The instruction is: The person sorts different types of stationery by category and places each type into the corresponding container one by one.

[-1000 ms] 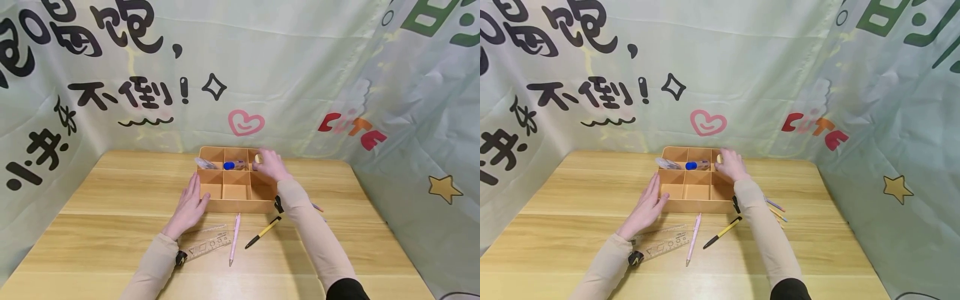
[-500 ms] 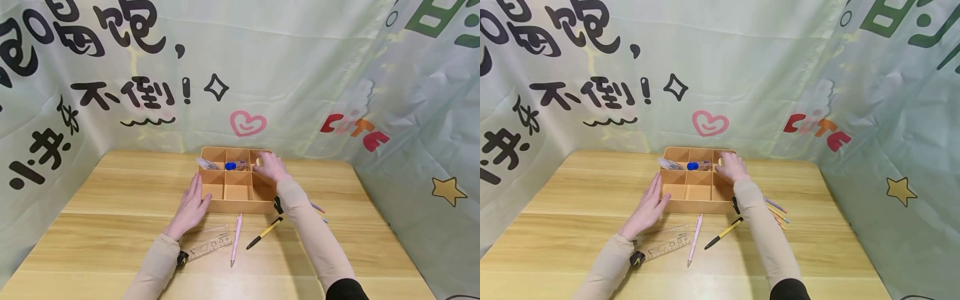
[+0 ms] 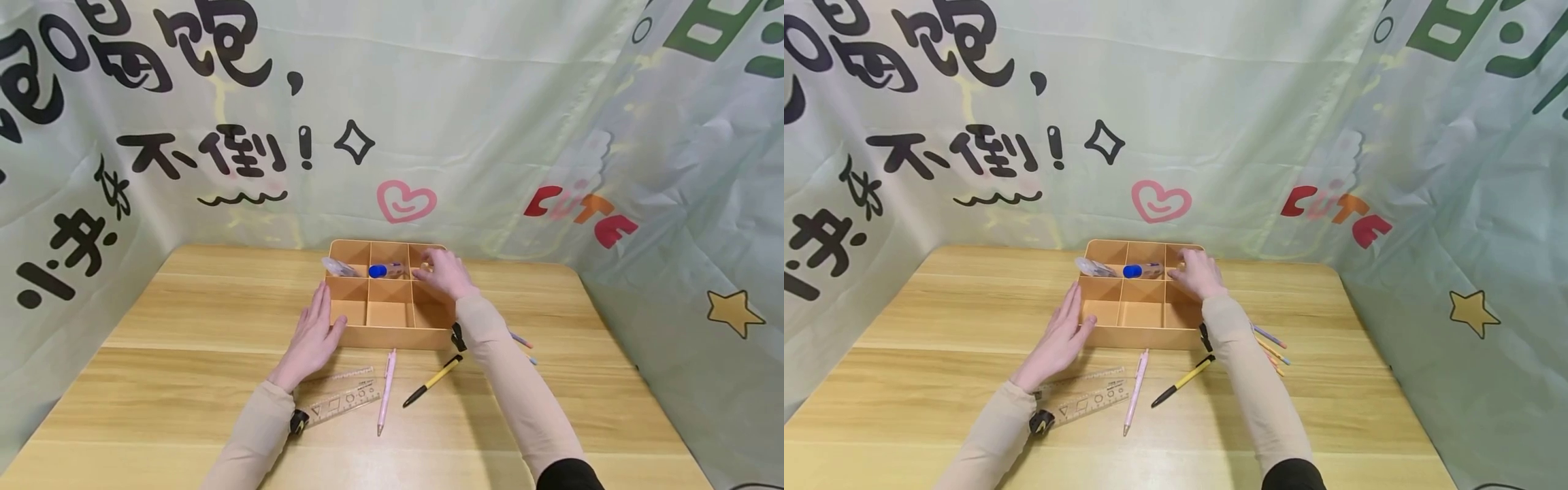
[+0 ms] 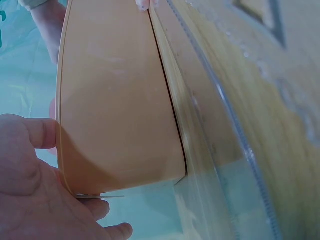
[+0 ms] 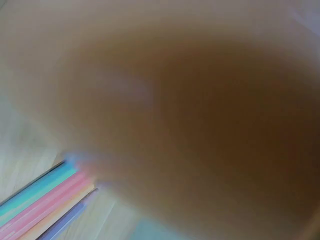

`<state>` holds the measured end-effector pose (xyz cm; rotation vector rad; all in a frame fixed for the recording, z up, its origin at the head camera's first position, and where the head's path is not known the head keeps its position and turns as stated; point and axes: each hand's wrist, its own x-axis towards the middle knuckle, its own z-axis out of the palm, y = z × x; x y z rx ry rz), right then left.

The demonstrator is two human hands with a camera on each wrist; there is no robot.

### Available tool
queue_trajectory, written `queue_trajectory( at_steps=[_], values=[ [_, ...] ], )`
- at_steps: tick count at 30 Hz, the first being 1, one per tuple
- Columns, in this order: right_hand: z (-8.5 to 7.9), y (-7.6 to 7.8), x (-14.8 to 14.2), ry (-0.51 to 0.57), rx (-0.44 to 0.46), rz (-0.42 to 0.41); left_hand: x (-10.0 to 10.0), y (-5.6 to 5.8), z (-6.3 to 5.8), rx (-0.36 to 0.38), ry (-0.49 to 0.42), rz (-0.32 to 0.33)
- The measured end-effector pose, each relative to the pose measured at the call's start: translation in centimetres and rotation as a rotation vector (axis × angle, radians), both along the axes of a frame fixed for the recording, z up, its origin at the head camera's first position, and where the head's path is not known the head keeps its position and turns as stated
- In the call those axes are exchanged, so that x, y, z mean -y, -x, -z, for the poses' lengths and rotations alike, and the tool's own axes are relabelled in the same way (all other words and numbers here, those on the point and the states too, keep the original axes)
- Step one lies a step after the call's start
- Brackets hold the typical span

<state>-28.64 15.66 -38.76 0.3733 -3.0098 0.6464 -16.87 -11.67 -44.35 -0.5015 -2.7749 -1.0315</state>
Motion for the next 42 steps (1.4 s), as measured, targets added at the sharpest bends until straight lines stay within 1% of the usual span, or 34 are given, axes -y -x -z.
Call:
queue_trajectory(
  at_steps=[3, 7, 13, 15, 18, 21, 25, 30, 35, 38, 42],
  values=[
    [0.0, -0.3, -0.2, 0.034, -0.029, -0.021, 0.0, 0.0, 0.0, 0.003, 0.003, 0.0],
    [0.0, -0.9, -0.6, 0.076, -0.107, -0.061, 0.0, -0.1, -0.2, 0.004, 0.002, -0.004],
    [-0.1, -2.7, -1.3, 0.118, -0.185, -0.136, -0.1, -0.1, -0.3, 0.009, 0.001, -0.008],
    [-0.2, -3.4, -1.5, 0.142, -0.191, -0.149, -0.1, -0.1, -0.3, 0.01, 0.004, -0.009],
    [-0.4, -4.5, -1.9, 0.175, -0.19, -0.144, -0.1, -0.1, -0.2, 0.007, 0.004, -0.009],
    [-0.8, -5.7, -2.1, 0.201, -0.165, -0.126, -0.2, -0.1, -0.2, 0.009, 0.005, -0.006],
    [-1.2, -7.1, -2.4, 0.226, -0.151, -0.131, -0.1, -0.1, -0.2, 0.013, 0.004, -0.005],
    [-1.1, -8.3, -2.8, 0.258, -0.181, -0.161, -0.1, 0.0, -0.2, 0.011, 0.007, -0.005],
    [-0.9, -9.4, -3.2, 0.284, -0.175, -0.157, -0.1, 0.0, -0.2, 0.012, 0.011, -0.004],
    [-0.5, -9.9, -3.3, 0.292, -0.208, -0.162, -0.1, -0.1, -0.2, 0.012, 0.011, -0.006],
    [0.2, -10.6, -3.2, 0.298, -0.272, -0.199, 0.0, -0.1, -0.2, 0.013, 0.01, -0.006]
  ],
)
